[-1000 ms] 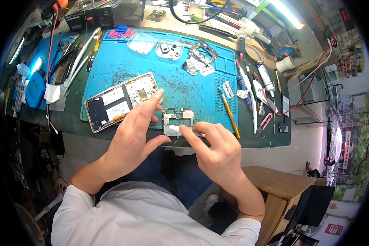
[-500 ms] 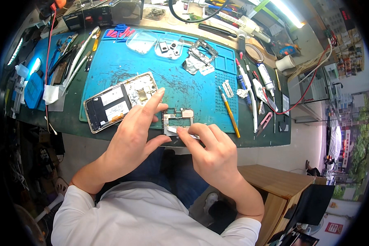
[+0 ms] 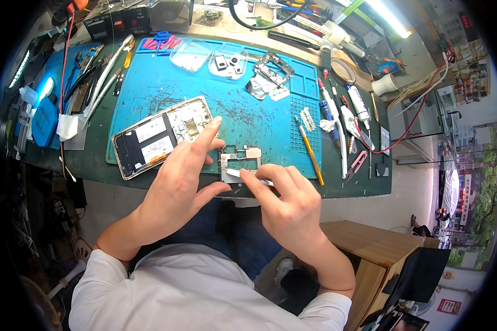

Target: The person cleans the internal components of a disassembled smartphone using a small brush and a cotton swab. They then reassemble the phone by placing the motherboard back into the chassis and closing the device.

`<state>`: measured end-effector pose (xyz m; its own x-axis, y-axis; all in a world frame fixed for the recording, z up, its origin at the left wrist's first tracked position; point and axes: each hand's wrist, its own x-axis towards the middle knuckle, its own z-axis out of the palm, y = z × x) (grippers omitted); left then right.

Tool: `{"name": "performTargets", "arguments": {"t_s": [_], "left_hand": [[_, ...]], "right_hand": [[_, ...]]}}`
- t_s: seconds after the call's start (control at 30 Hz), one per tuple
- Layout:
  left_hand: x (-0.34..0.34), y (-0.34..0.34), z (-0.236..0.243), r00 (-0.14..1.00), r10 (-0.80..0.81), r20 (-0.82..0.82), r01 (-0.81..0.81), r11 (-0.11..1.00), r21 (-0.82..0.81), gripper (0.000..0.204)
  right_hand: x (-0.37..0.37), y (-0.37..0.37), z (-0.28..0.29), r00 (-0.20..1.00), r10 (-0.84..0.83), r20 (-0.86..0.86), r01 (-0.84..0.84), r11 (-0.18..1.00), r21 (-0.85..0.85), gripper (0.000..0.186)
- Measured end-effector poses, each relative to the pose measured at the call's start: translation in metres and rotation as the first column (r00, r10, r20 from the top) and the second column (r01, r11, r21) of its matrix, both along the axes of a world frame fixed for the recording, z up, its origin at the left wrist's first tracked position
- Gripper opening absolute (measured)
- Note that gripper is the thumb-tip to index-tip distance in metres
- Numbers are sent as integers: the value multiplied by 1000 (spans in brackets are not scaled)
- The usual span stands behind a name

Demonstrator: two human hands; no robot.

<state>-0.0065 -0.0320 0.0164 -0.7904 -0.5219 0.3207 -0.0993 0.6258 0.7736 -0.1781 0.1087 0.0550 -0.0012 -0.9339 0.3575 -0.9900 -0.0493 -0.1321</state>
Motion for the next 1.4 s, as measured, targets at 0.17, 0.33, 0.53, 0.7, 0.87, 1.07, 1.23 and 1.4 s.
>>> {"name": "performTargets", "arguments": {"t_s": [0.17, 0.33, 0.53, 0.7, 0.87, 1.07, 1.23, 1.4], "left_hand": [[0, 0, -1, 1000, -3, 3, 3, 1000, 16, 105], [0, 0, -1, 1000, -4, 3, 4, 1000, 15, 105], [0, -1, 0, 1000, -3, 5, 3, 1000, 16, 104], [2, 0, 1, 999, -4, 42, 4, 1000, -5, 104], [3, -1, 3, 998, -28, 63, 30, 999, -22, 101], [3, -1, 6, 997, -23, 78, 25, 999, -25, 100], [2, 0, 4, 997, -20, 78, 23, 999, -35, 100], [3, -2, 3, 997, -20, 79, 24, 999, -46, 101]], "right_hand": [[0, 1, -1, 1000, 19, -3, -19, 999, -28, 47], [1, 1, -7, 1000, 30, -1, -30, 999, -30, 48], [4, 1, -8, 999, 41, -31, -42, 999, -32, 49], [3, 4, -9, 998, 53, -45, -56, 996, -63, 49], [4, 10, -16, 997, 65, -33, -67, 995, -74, 49], [0, 10, -12, 998, 55, -12, -56, 995, -87, 49], [5, 7, -13, 999, 43, -16, -44, 995, -86, 48], [3, 11, -8, 999, 34, -29, -36, 996, -82, 48]]}}
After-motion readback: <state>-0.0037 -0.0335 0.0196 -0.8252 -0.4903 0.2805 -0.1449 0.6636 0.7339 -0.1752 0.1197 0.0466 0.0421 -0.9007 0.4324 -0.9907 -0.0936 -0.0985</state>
